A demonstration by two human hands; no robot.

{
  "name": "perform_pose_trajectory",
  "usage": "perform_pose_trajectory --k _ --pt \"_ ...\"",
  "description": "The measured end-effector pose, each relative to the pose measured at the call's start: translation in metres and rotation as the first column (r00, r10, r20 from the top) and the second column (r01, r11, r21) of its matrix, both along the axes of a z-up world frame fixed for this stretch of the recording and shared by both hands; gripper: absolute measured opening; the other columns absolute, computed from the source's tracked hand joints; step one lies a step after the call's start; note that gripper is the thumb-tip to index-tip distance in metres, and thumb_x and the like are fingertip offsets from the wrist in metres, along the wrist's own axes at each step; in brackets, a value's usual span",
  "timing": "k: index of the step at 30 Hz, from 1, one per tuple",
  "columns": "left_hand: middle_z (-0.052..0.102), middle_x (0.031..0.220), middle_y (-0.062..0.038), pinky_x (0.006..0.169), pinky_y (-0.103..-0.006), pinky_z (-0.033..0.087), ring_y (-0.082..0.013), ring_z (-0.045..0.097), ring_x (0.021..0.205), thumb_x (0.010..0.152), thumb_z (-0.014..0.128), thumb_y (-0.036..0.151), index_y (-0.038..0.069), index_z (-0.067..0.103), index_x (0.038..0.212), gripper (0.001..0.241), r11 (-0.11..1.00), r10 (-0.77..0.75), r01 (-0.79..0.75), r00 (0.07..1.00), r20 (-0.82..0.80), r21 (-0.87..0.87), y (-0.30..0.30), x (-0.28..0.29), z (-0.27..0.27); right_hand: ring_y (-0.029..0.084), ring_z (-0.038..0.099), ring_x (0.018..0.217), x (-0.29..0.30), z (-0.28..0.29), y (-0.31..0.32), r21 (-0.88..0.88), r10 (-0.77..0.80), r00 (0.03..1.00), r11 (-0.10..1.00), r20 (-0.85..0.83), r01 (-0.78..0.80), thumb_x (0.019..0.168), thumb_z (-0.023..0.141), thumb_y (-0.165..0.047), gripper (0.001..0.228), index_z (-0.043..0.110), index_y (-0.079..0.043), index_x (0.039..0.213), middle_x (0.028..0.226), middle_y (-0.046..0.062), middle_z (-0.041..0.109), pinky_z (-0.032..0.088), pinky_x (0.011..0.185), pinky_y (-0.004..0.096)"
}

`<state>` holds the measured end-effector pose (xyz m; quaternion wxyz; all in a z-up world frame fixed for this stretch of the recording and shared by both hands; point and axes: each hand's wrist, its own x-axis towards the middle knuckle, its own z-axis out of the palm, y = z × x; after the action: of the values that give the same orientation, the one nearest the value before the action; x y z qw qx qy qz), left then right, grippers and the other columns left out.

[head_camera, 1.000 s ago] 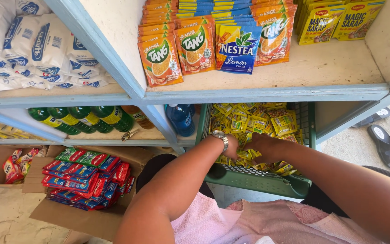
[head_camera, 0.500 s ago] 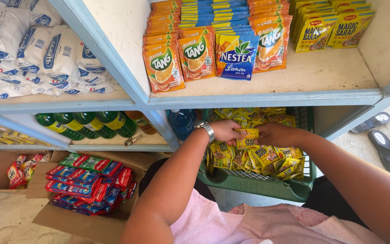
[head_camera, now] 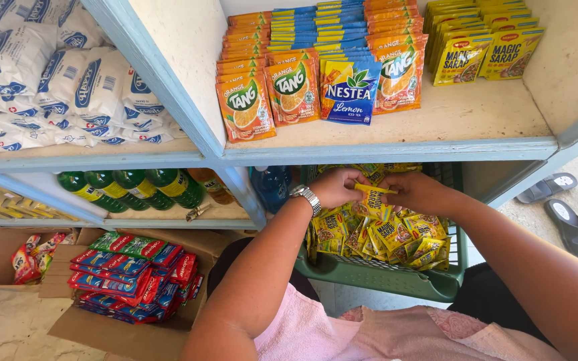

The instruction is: Stocking and organizing seasoning packets on a grocery store shelf.

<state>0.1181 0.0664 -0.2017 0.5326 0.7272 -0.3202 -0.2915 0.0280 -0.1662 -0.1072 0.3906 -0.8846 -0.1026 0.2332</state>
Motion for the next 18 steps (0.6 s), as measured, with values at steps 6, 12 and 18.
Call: perform_pose_trajectory --k 6,12,18 --pt "0.079 0.1 -0.006 0.077 -0.0266 0.057 -0.0091 0.073 0.089 0.087 0.081 0.017 0.003 0.067 0.11 0.031 0.98 -0.197 0.197 0.98 -0.009 0.019 0.004 -0.015 0.01 0.008 0.065 0.074 0.003 -0.005 -0.012 0.211 0.008 0.989 0.977 0.15 -0.04 0.089 0.074 -0.016 0.021 0.077 -0.006 0.107 0.08 0.005 0.074 0.054 0.07 0.028" --pt "0.079 0.091 -0.005 0.07 -0.026 0.056 -0.0085 0.072 0.08 0.085 0.081 0.026 0.005 0.07 0.106 0.031 0.996 -0.046 0.037 0.993 0.109 0.084 0.0 -0.056 0.08 0.014 0.064 0.066 -0.034 0.064 0.014 -0.105 -0.001 0.924 0.994 0.382 0.044 0.088 0.075 -0.016 0.017 0.079 -0.008 0.102 0.073 0.005 0.072 0.054 0.067 0.032" --pt "0.078 0.092 -0.005 0.077 -0.0265 0.058 -0.009 0.071 0.085 0.089 0.081 0.02 0.002 0.072 0.103 0.024 0.992 -0.06 0.071 0.993 0.101 -0.103 0.003 -0.061 0.089 0.011 0.071 0.073 -0.054 0.103 0.006 0.037 0.005 0.957 0.999 0.29 -0.017 0.082 0.078 -0.017 0.031 0.073 -0.011 0.112 0.08 0.004 0.078 0.057 0.07 0.029"
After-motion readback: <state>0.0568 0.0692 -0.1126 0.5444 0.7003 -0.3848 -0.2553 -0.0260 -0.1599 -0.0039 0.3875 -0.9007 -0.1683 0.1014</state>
